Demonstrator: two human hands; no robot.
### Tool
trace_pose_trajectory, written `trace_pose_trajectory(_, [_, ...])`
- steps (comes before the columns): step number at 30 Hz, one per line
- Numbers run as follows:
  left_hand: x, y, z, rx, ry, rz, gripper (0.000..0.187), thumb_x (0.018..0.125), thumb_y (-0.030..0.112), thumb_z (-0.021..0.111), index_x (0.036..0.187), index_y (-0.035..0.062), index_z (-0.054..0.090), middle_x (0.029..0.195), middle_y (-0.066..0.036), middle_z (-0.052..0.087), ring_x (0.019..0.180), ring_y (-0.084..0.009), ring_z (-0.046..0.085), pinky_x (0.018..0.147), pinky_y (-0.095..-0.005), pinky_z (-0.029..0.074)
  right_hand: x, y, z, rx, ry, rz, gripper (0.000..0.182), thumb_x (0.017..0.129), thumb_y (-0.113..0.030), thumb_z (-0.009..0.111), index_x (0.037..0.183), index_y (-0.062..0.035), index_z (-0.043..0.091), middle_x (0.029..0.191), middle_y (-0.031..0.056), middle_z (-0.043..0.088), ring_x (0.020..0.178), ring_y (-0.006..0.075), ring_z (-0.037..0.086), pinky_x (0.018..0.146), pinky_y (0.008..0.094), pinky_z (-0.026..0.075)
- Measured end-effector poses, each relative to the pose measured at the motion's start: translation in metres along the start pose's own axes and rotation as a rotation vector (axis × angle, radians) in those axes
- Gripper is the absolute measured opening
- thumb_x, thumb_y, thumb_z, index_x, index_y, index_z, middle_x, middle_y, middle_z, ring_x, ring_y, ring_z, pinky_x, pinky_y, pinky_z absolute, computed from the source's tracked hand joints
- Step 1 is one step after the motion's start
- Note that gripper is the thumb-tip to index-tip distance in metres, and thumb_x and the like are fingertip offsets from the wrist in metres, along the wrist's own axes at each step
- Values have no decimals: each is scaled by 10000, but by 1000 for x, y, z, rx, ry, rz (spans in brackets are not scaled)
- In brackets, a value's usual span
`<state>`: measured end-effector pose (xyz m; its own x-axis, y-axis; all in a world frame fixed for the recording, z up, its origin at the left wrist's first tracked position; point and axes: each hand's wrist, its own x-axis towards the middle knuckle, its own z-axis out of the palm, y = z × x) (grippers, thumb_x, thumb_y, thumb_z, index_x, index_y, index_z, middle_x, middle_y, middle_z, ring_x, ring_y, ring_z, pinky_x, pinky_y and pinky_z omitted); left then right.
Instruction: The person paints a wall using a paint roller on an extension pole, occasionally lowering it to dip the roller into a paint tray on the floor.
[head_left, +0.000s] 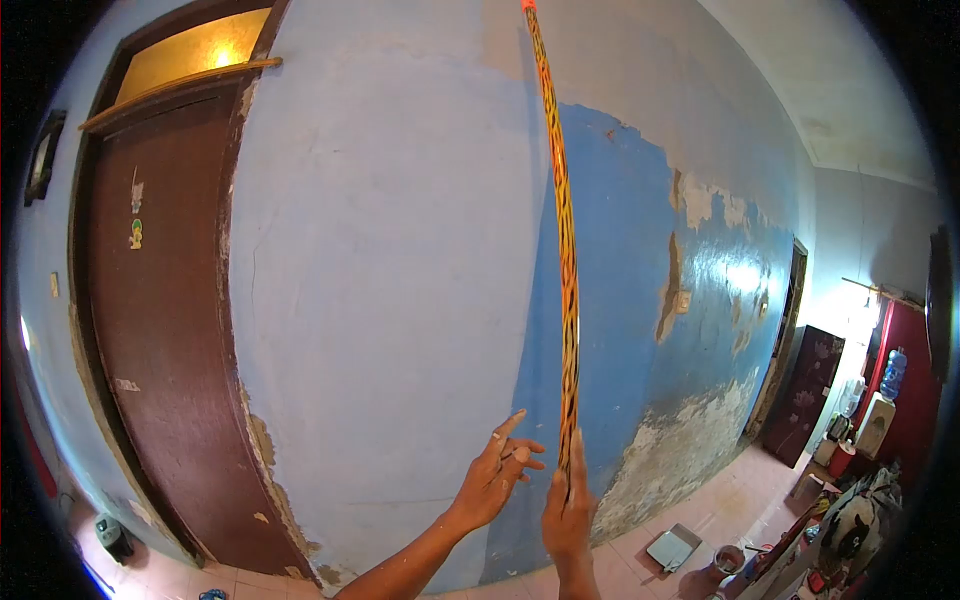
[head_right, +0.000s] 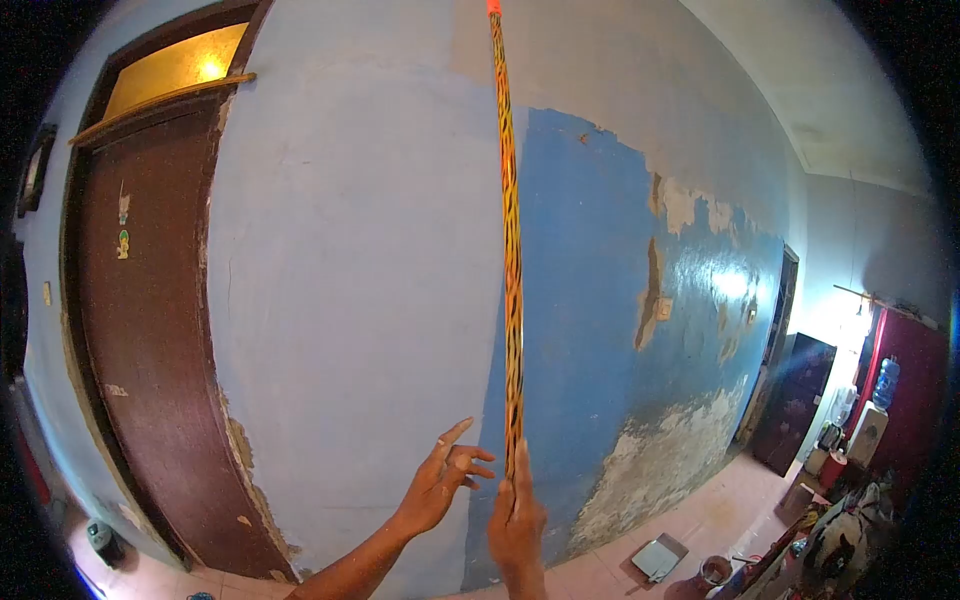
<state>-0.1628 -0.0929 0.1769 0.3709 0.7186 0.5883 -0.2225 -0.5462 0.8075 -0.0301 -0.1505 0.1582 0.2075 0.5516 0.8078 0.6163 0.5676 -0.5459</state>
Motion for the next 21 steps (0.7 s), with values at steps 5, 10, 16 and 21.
trace_pose_trajectory(5, [-10,-4,-15,10,53,36,661,1036,439,402,1522,33,213,1200,-174,591,1049,-245,635,821,-343,513,53,-17,9,-22,96,-40,506,1021,-129,440,1512,-73,333,1046,218,673,538,164,500,476,334,402])
trace_pose_trajectory(10, [-20,-11,-32,61,100,16,663,1039,478,355,1517,48,199,1202,-204,587,1038,-289,648,815,-375,535,17,5,9,-41,27,35,503,1023,-129,437,1507,-47,328,1038,229,672,535,171,505,480,336,412])
trace_pose_trajectory(16, [-28,-17,-47,85,109,8,675,1040,475,353,1515,24,189,1210,-207,585,1050,-293,644,814,-375,535,-43,42,24,-96,87,-80,502,1031,-186,409,1487,10,334,1140,239,638,549,144,490,490,314,408])
trace_pose_trajectory(21, [-22,-11,-35,87,71,13,715,1029,519,341,1508,8,194,1204,-211,584,1047,-286,643,813,-370,538,23,-4,11,-106,98,-92,485,1034,-154,399,1504,-52,338,980,206,669,513,147,475,467,325,399])
